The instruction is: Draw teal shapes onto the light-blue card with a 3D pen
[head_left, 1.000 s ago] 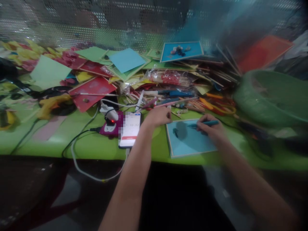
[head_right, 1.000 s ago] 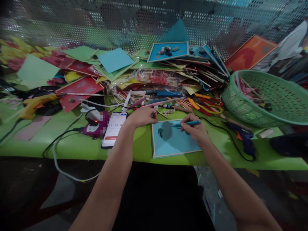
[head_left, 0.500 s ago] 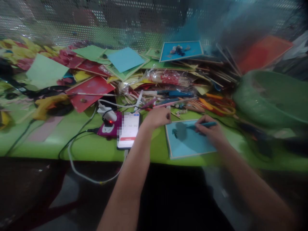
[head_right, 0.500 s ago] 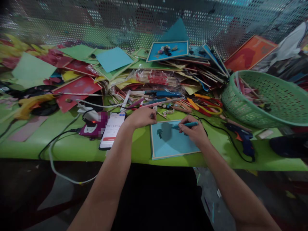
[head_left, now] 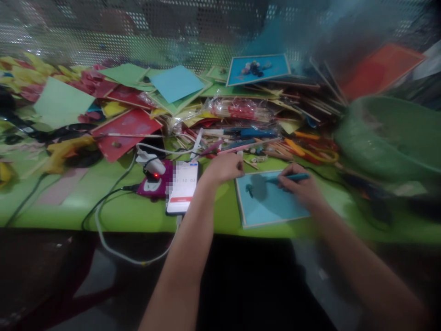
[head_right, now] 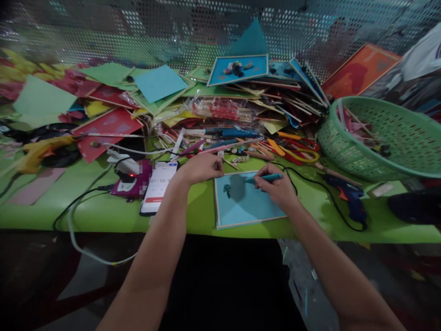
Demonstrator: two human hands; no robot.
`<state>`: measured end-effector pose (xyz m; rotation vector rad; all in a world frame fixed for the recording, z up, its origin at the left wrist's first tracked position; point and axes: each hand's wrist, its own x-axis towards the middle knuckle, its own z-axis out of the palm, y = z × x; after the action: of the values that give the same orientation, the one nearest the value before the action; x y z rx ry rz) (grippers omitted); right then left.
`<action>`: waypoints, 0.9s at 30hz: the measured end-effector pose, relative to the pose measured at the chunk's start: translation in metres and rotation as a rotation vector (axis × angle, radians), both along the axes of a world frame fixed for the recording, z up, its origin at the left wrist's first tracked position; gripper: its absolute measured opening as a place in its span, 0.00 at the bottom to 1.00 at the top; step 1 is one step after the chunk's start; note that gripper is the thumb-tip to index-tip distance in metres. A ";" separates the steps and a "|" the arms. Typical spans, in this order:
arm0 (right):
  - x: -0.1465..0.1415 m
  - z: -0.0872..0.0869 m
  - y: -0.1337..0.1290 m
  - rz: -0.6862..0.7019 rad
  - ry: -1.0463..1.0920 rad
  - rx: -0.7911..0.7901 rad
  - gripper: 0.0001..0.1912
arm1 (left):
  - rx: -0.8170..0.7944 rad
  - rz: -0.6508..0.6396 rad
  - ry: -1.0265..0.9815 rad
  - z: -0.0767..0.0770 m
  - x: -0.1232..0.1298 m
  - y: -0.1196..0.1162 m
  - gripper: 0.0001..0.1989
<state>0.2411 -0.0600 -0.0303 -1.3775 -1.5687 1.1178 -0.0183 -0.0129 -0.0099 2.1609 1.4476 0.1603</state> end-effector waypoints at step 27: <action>0.001 -0.002 0.001 0.020 0.009 -0.011 0.14 | -0.021 0.007 -0.018 0.004 0.000 -0.002 0.04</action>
<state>0.2423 -0.0593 -0.0325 -1.3650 -1.5747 1.1452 -0.0180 -0.0145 -0.0063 2.1327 1.4405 0.1656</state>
